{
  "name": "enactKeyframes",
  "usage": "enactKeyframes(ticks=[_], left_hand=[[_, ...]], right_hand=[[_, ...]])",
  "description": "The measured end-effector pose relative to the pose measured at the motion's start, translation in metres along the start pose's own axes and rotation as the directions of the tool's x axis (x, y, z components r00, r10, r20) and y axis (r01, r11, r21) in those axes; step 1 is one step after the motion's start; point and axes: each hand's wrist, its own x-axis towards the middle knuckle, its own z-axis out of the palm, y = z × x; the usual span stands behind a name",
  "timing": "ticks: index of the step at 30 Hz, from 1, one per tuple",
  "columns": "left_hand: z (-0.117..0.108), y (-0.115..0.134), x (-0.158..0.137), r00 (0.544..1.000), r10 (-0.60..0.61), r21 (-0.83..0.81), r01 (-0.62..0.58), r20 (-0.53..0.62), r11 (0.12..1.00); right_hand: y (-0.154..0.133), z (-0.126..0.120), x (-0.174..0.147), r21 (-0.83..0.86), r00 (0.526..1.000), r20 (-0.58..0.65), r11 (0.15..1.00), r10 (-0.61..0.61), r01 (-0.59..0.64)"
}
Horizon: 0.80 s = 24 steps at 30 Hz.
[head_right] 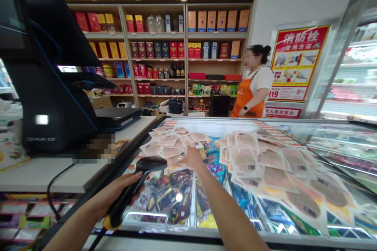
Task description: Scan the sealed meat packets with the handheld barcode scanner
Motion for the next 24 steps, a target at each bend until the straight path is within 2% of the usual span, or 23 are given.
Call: enactKeyframes(ticks=[2,5,8,11,13,16,19,24], left_hand=[[0.002,0.003,0.0,1.0,-0.008,-0.013,0.008,-0.006,1.0],[0.007,0.005,0.0,1.0,-0.011,-0.025,0.011,0.007,1.0],[0.012,0.007,0.002,0.999,-0.012,-0.018,0.013,0.047,1.0],[0.02,0.01,0.006,0.996,-0.013,-0.011,0.014,0.083,1.0],[0.027,0.014,0.01,0.994,-0.007,-0.015,0.009,0.109,1.0],[0.039,0.022,0.018,0.989,0.017,-0.014,-0.016,0.15,1.0],[0.051,0.03,0.025,0.975,0.07,-0.006,-0.071,0.209,0.997],[0.069,0.041,0.026,0.951,0.094,-0.031,-0.088,0.294,0.996]], right_hand=[[0.003,-0.001,-0.001,0.079,0.999,0.054,0.997,-0.002,-0.002],[0.017,-0.011,-0.013,0.294,0.983,0.166,0.948,0.077,-0.124],[0.038,-0.026,-0.031,0.561,0.957,0.251,0.784,0.145,-0.266],[0.058,-0.042,-0.044,0.779,0.955,0.239,0.553,0.174,-0.296],[0.068,-0.05,-0.045,0.873,0.961,0.175,0.417,0.214,-0.251],[0.08,-0.055,-0.038,0.958,0.95,-0.02,0.279,0.311,-0.072],[0.088,-0.051,-0.03,0.97,0.912,-0.169,0.228,0.375,0.086],[0.095,-0.041,-0.026,0.973,0.878,-0.19,0.203,0.439,0.108]])
